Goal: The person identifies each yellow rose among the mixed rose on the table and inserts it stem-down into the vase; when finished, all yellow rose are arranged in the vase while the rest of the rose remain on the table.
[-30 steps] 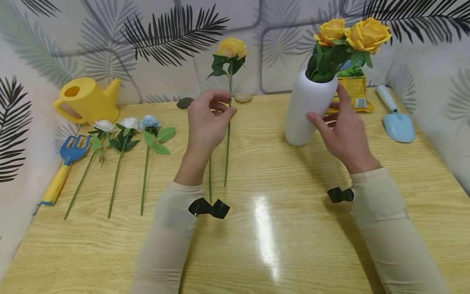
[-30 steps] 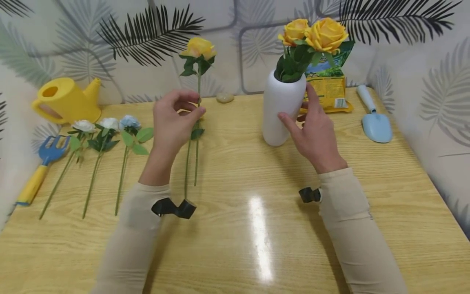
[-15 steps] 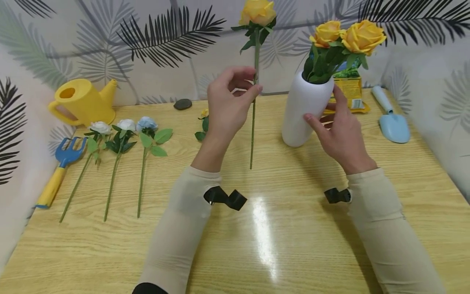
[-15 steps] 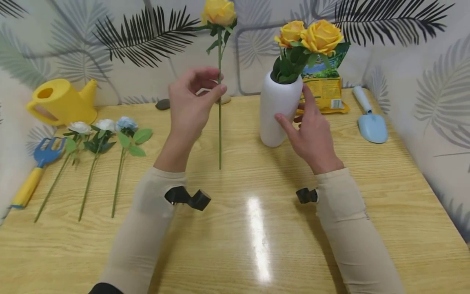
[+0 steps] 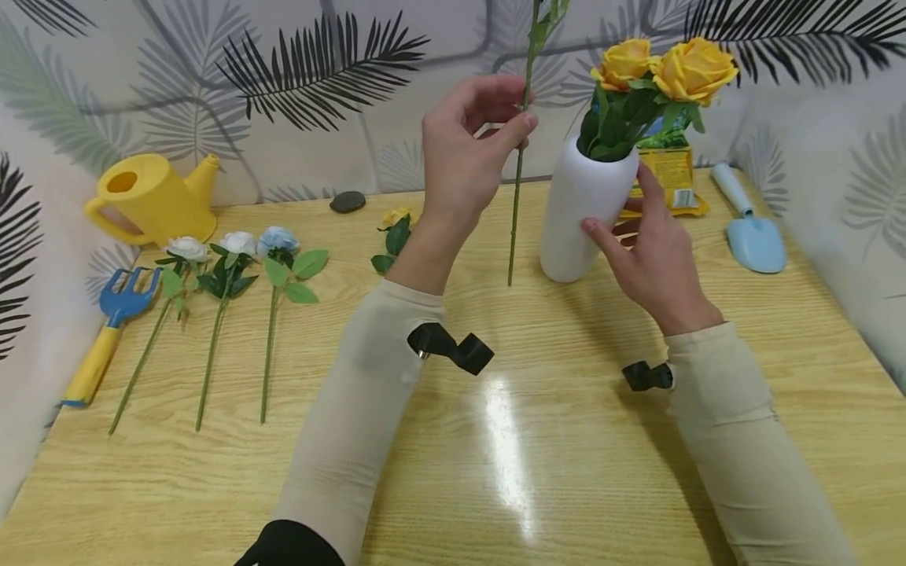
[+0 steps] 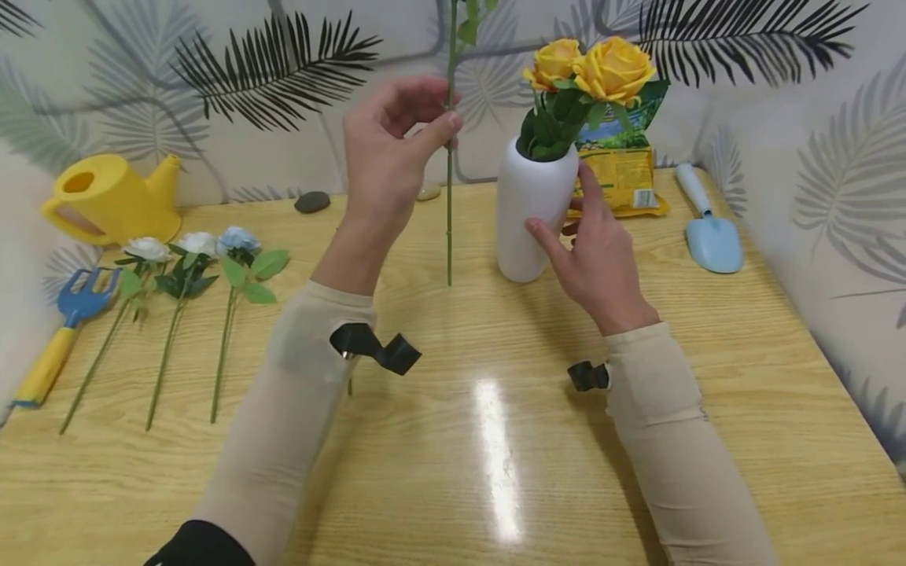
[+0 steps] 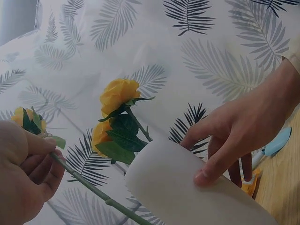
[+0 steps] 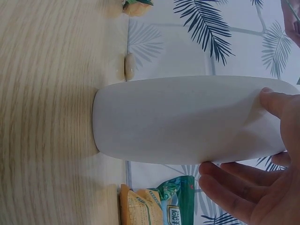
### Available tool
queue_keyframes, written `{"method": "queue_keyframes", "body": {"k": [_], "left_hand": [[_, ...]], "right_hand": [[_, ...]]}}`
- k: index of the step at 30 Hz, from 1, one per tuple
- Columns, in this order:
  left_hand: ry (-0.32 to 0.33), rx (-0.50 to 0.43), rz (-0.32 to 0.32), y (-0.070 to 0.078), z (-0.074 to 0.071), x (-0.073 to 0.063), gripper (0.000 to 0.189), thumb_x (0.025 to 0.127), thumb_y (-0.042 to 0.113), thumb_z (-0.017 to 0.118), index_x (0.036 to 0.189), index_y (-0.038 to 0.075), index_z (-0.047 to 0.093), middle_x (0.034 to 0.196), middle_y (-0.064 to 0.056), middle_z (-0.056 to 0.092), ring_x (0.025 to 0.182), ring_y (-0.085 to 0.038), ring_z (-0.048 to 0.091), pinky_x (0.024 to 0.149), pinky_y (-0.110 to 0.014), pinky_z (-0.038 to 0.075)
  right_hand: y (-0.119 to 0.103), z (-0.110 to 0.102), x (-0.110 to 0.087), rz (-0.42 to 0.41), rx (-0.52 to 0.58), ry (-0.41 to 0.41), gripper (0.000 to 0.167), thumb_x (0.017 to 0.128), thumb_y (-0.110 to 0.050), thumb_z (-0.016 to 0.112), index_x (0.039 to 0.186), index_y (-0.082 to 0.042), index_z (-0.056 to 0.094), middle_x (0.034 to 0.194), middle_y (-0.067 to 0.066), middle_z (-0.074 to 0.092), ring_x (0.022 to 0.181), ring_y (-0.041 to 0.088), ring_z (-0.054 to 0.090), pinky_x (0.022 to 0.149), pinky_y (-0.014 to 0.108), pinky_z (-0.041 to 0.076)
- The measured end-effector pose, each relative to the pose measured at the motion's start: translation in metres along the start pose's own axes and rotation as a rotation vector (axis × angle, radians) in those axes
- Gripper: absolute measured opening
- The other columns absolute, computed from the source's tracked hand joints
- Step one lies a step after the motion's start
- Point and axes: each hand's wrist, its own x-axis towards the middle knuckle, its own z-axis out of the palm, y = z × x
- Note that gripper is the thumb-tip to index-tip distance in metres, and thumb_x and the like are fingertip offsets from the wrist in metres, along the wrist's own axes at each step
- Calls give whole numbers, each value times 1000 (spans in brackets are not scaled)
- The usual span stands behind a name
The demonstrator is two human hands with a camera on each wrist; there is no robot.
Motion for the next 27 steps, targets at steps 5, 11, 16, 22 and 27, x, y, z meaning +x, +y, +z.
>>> {"method": "queue_keyframes", "body": {"k": [5, 11, 16, 22, 27], "left_hand": [[2, -39, 9, 1, 9, 8, 28, 87, -9, 72, 114, -9, 65, 109, -21, 69, 82, -14, 65, 77, -28, 58], [-8, -48, 27, 5, 20, 21, 30, 89, -7, 70, 118, -8, 63, 115, -21, 70, 90, -22, 66, 80, -25, 57], [-20, -63, 86, 12, 27, 30, 30, 91, -7, 68, 120, -9, 61, 118, -22, 68, 94, -23, 66, 85, -24, 57], [-19, -137, 89, 19, 40, 38, 32, 91, -9, 66, 122, -12, 58, 116, -25, 65, 98, -26, 65, 90, -22, 55], [17, -165, 40, 21, 46, 46, 27, 92, -8, 66, 118, -12, 59, 111, -24, 66, 92, -26, 65, 93, -17, 53]], "right_hand": [[0, 0, -1, -9, 2, 2, 86, 98, -40, 64, 162, -19, 9, 137, 29, 57, 107, 45, 67, 92, 57, 54], [0, 0, -1, -6, 0, 1, 87, 98, -40, 64, 162, -19, 9, 138, 29, 57, 107, 45, 67, 93, 57, 54], [1, 1, 0, -5, -3, -2, 87, 98, -41, 63, 162, -20, 8, 139, 28, 56, 108, 44, 67, 93, 57, 54], [2, -1, 0, -11, -3, 3, 87, 98, -41, 63, 162, -20, 8, 138, 28, 56, 108, 45, 66, 94, 58, 54], [1, 0, 0, -20, 7, 10, 86, 98, -38, 64, 162, -18, 10, 138, 28, 57, 107, 45, 67, 93, 57, 54]]}}
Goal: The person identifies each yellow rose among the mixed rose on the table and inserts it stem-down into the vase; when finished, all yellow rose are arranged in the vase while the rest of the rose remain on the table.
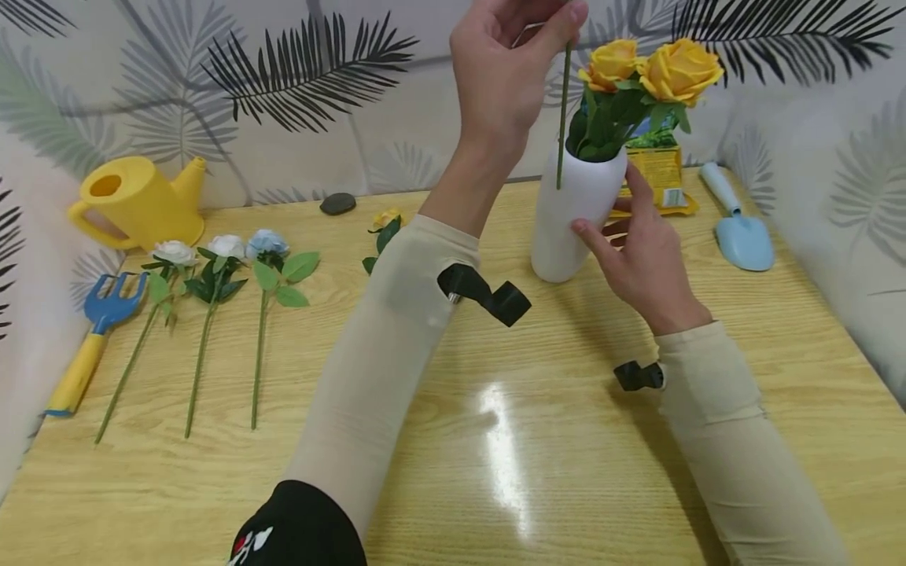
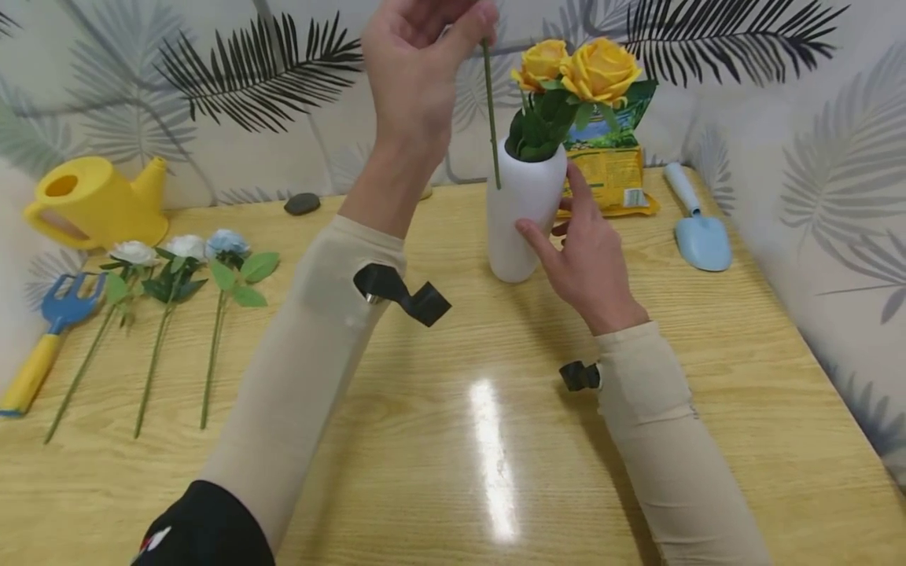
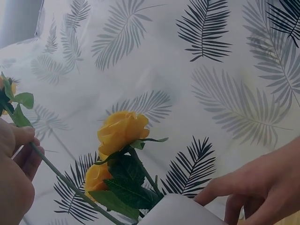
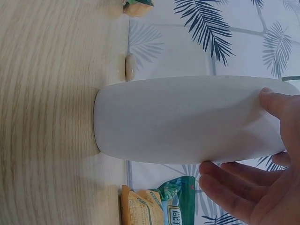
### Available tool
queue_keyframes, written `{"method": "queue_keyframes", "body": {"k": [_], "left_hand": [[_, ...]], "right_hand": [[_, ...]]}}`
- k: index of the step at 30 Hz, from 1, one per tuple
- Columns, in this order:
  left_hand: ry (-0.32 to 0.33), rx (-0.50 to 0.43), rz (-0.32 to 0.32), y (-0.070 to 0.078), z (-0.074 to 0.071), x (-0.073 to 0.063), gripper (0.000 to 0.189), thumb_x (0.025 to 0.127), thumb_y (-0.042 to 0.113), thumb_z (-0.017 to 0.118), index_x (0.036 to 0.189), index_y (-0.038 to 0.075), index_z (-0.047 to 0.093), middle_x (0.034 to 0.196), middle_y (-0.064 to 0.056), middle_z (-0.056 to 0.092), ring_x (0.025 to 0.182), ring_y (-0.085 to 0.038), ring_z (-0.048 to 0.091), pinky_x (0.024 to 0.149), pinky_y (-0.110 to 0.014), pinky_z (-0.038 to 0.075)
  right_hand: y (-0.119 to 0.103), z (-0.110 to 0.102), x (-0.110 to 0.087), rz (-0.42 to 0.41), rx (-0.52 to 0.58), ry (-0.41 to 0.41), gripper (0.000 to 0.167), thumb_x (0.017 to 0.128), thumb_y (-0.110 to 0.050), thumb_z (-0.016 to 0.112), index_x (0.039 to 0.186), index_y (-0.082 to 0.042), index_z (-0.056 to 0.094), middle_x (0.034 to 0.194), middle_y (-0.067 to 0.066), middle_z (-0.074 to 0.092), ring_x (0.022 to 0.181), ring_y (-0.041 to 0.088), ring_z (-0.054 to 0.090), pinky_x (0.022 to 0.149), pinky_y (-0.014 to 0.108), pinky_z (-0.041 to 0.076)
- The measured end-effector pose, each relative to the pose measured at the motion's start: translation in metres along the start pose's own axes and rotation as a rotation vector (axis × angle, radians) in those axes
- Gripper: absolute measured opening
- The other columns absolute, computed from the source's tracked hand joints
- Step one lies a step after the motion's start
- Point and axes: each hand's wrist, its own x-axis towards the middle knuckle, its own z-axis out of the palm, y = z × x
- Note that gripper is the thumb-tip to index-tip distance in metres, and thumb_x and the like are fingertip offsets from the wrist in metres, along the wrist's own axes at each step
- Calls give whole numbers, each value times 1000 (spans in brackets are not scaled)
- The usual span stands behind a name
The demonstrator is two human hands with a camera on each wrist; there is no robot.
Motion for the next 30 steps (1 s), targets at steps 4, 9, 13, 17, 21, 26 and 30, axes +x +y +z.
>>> {"method": "queue_keyframes", "body": {"k": [4, 9, 13, 17, 21, 26, 30], "left_hand": [[18, -23, 32, 5, 2, 8, 23, 91, -11, 65, 114, -14, 60, 107, -26, 67, 94, -26, 66, 93, -17, 53], [37, -16, 162, 13, 5, 19, 37, 90, -14, 65, 125, -16, 55, 119, -26, 66, 112, -24, 64, 96, -13, 49], [44, 30, 160, 13, 7, 22, 35, 91, -11, 65, 125, -15, 56, 111, -21, 68, 104, -15, 65, 92, -10, 48], [26, 46, 117, 6, 8, 19, 21, 93, -9, 64, 113, -14, 62, 85, -14, 65, 78, -10, 56, 86, -14, 51], [11, 5, 93, -1, 9, 17, 21, 92, -11, 64, 112, -16, 62, 103, -26, 68, 90, -20, 65, 91, -16, 53], [-24, 58, 39, -11, 9, 12, 27, 93, -7, 65, 118, -12, 60, 116, -26, 67, 105, -25, 67, 95, -13, 51], [-69, 77, 35, -25, 7, 7, 30, 92, -6, 66, 121, -10, 59, 119, -24, 66, 106, -23, 66, 95, -15, 51]], "right_hand": [[-1, 1, 0, -7, 0, -1, 86, 98, -38, 65, 162, -17, 10, 137, 28, 57, 106, 44, 68, 93, 56, 55], [-1, 1, 1, -21, -4, 7, 86, 98, -38, 65, 161, -16, 11, 137, 28, 58, 106, 45, 68, 92, 57, 55], [0, 0, 1, -11, -1, 3, 86, 98, -40, 64, 162, -17, 10, 137, 28, 57, 106, 45, 68, 93, 57, 55], [0, 0, 0, -6, 3, 2, 87, 98, -40, 64, 162, -17, 10, 138, 27, 57, 106, 45, 68, 92, 57, 55], [1, 0, 1, -11, 5, 6, 87, 97, -40, 65, 161, -17, 11, 137, 27, 58, 106, 44, 68, 92, 57, 55], [1, 0, 1, -10, 4, 2, 87, 98, -40, 65, 161, -18, 10, 137, 27, 57, 106, 44, 68, 92, 56, 55], [1, 0, 1, -10, 6, -3, 87, 98, -41, 64, 162, -18, 10, 137, 27, 57, 106, 44, 68, 93, 56, 55]]}}
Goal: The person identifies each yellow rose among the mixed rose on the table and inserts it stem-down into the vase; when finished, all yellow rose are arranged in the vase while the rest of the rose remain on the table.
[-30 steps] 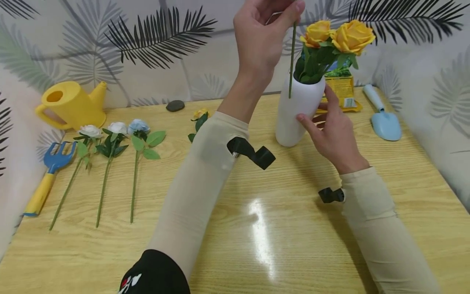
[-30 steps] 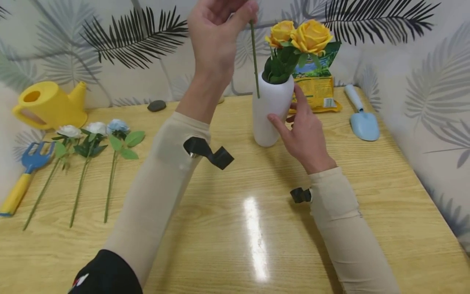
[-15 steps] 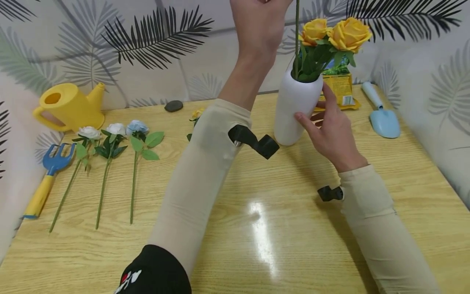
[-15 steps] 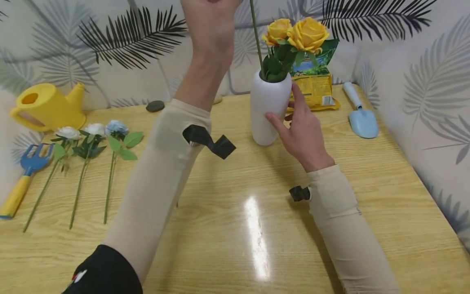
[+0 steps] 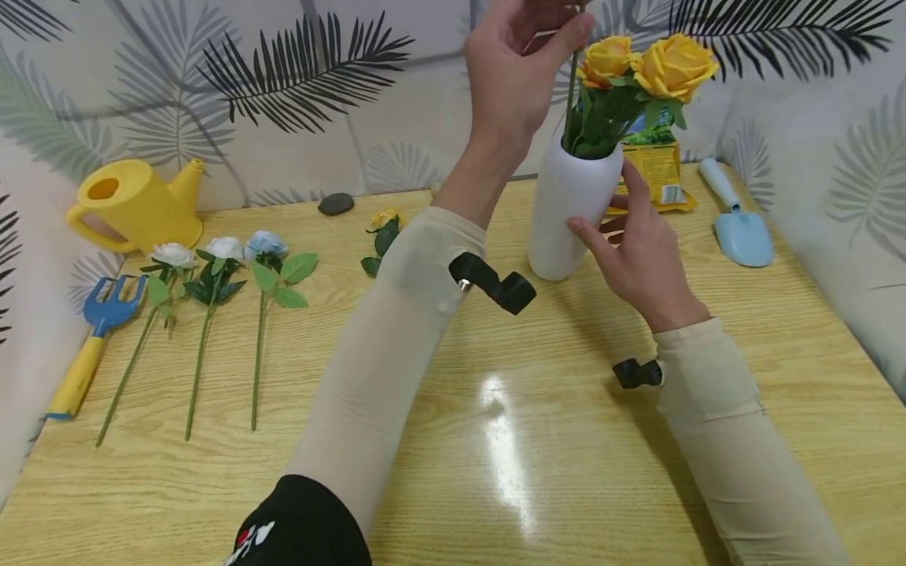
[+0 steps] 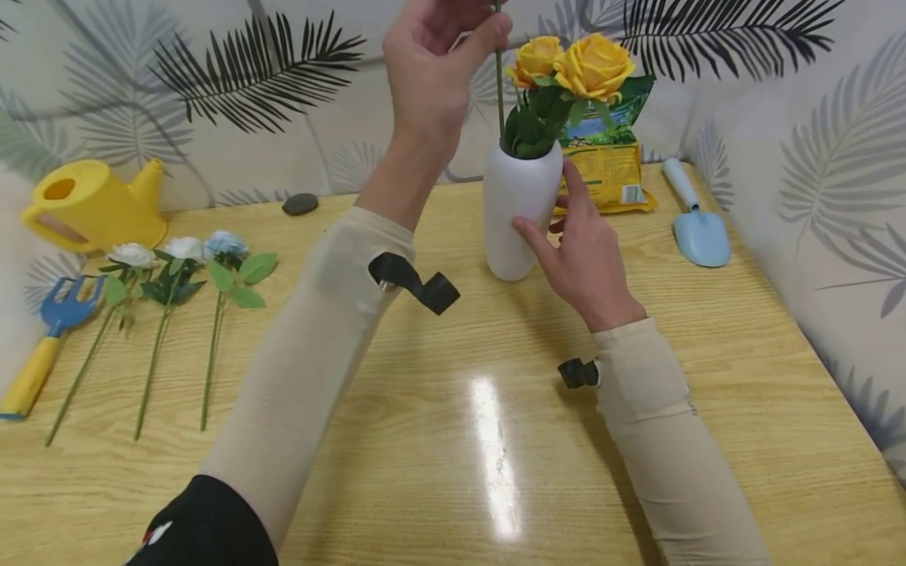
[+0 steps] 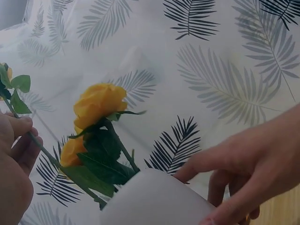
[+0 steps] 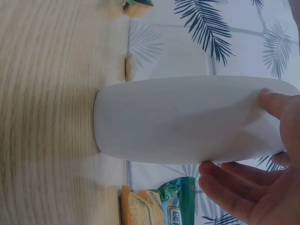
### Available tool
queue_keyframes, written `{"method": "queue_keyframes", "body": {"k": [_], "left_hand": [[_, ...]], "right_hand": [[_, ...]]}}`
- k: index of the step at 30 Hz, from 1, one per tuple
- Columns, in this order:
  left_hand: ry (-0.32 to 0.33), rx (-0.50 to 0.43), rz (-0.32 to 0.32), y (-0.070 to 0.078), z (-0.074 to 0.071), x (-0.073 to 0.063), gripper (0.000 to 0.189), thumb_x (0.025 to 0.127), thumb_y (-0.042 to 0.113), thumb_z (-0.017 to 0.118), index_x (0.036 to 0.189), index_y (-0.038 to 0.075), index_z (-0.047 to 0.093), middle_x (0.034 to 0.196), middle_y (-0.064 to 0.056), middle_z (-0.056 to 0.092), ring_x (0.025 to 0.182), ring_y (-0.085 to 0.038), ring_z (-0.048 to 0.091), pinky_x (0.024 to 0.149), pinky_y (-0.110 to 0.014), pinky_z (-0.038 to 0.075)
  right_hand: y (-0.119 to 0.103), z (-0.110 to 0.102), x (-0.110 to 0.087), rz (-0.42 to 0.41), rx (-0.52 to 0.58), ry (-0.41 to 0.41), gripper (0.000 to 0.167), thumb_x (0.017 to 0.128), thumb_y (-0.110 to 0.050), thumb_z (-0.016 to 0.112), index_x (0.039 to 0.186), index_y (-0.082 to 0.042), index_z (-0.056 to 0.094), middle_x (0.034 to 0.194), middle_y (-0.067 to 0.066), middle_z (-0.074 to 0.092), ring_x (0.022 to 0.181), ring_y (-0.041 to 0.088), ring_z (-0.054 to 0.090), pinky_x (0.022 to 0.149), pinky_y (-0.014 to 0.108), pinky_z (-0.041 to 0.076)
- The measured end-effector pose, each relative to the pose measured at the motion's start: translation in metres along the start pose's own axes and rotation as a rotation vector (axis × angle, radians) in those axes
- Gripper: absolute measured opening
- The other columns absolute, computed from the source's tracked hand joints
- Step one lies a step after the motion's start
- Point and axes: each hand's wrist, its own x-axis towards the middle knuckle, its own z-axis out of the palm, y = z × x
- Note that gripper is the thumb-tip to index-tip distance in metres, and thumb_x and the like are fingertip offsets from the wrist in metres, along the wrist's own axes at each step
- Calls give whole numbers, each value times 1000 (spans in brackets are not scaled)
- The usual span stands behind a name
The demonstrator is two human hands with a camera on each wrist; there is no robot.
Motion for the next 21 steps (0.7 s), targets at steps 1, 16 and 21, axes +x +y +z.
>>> {"method": "queue_keyframes", "body": {"k": [1, 16, 21], "left_hand": [[-12, 6, 1, -3, 0, -1, 30, 92, -6, 67, 120, -10, 60, 119, -23, 67, 105, -23, 66, 94, -16, 52], [-87, 154, 30, -34, -8, -28, 23, 91, -3, 70, 113, -8, 65, 108, -21, 69, 95, -22, 68, 85, -21, 56], [-82, 197, 22, -38, -9, -34, 22, 92, -1, 70, 113, -7, 65, 107, -19, 69, 94, -20, 69, 82, -20, 55]], "right_hand": [[0, 0, 0, -4, 3, 3, 87, 98, -41, 64, 162, -18, 10, 137, 27, 58, 106, 44, 68, 92, 56, 55], [2, 0, 0, -43, -9, 24, 86, 98, -39, 64, 161, -14, 12, 133, 28, 61, 101, 44, 69, 89, 55, 56], [3, 0, -1, -44, -13, 25, 86, 98, -39, 64, 161, -13, 12, 133, 28, 61, 100, 44, 69, 88, 55, 56]]}}
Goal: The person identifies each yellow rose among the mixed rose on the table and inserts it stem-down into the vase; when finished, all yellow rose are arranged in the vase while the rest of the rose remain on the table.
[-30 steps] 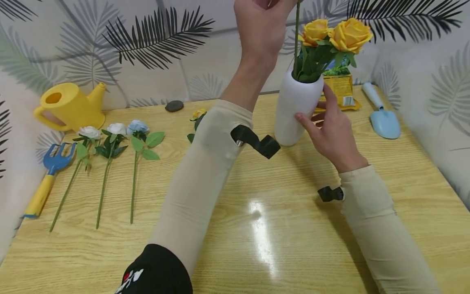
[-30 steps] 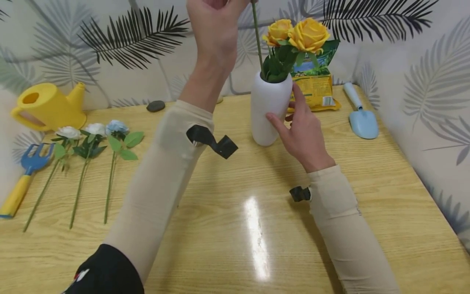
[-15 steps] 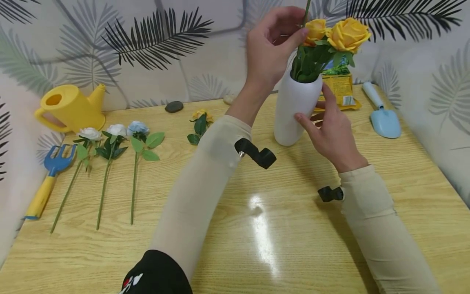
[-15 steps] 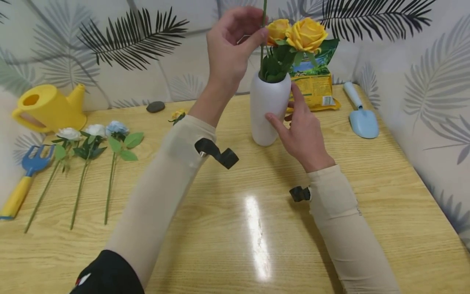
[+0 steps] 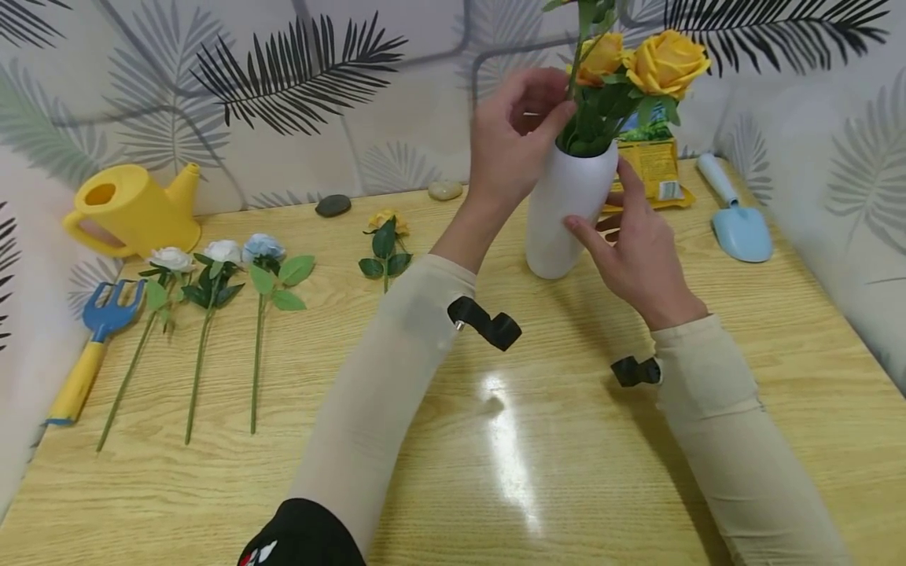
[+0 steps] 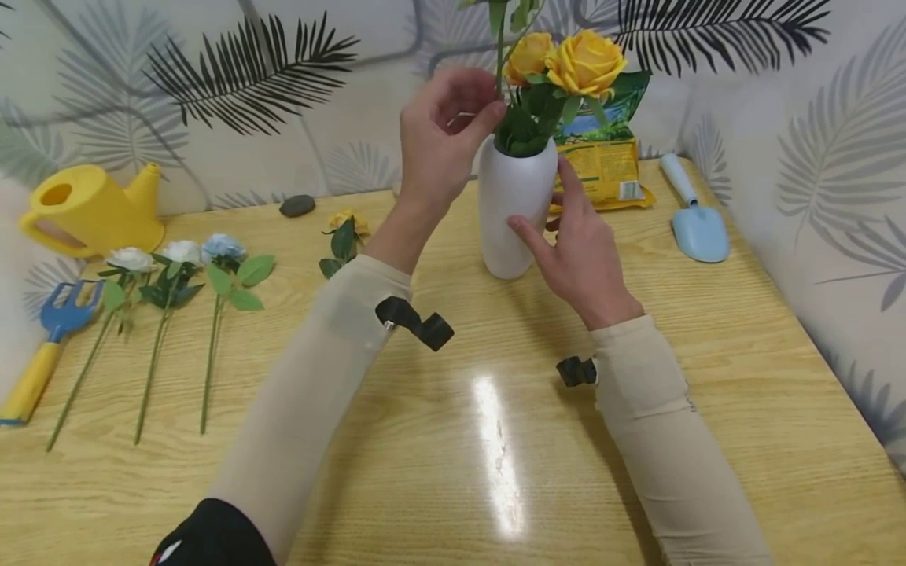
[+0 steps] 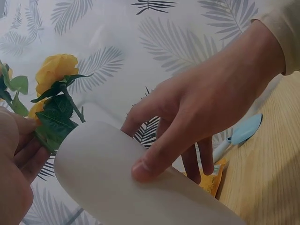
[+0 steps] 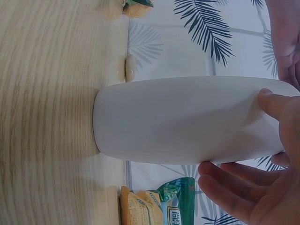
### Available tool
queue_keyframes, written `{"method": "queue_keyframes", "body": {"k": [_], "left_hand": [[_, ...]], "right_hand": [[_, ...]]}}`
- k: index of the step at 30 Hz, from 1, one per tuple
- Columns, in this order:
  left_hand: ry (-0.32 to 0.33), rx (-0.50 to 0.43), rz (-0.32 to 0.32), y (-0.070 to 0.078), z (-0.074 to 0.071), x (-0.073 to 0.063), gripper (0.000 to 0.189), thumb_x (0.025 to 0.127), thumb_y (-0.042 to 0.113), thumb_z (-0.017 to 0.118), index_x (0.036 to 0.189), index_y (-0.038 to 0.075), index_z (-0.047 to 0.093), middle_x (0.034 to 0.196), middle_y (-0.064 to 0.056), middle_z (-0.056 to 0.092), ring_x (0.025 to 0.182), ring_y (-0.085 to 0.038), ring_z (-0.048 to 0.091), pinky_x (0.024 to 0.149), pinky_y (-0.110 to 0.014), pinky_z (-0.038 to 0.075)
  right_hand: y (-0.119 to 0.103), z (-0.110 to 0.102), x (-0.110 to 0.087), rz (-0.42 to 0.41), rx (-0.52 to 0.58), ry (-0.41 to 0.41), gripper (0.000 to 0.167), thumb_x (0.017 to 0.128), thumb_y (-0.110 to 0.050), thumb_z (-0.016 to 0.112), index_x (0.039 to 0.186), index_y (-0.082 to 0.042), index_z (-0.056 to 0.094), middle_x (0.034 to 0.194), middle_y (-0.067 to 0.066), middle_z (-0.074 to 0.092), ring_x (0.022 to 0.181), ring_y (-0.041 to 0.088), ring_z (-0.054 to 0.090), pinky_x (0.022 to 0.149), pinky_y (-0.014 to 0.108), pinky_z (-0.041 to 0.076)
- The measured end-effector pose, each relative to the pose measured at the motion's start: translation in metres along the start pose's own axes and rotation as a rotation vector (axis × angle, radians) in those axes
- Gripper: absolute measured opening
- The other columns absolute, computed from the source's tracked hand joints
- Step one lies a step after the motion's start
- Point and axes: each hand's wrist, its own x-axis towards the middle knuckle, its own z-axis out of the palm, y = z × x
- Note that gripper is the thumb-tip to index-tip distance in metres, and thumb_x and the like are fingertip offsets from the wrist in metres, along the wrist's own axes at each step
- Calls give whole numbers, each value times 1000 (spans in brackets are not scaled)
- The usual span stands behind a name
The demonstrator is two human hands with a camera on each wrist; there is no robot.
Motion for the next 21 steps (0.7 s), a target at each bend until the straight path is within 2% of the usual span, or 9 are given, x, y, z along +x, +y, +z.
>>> {"method": "queue_keyframes", "body": {"k": [5, 12, 17, 21], "left_hand": [[9, 53, 14, -1, 0, -6, 21, 93, 1, 69, 113, -6, 65, 106, -18, 69, 93, -20, 68, 81, -19, 55], [-11, 168, 33, -4, 0, -11, 21, 96, 6, 68, 115, -4, 65, 109, -16, 71, 95, -18, 69, 85, -14, 53], [2, 180, 86, -5, 1, -13, 21, 95, 5, 67, 113, -5, 65, 105, -17, 72, 90, -19, 70, 82, -15, 53], [19, 173, 103, -8, 1, -14, 23, 95, 4, 68, 115, -5, 64, 102, -18, 72, 87, -20, 70, 80, -15, 53]], "right_hand": [[-1, 1, 0, -4, -7, -3, 86, 99, -39, 64, 161, -12, 12, 133, 28, 60, 100, 45, 69, 88, 56, 56], [0, 1, 0, -16, -6, 3, 85, 99, -39, 63, 161, -12, 12, 132, 29, 61, 100, 45, 70, 87, 56, 57], [1, 1, 0, -22, -7, 8, 85, 99, -37, 63, 161, -11, 12, 132, 29, 61, 99, 45, 70, 86, 56, 57], [1, 1, 0, -17, -12, 3, 85, 99, -38, 63, 161, -11, 12, 132, 29, 60, 100, 45, 70, 87, 56, 57]]}}
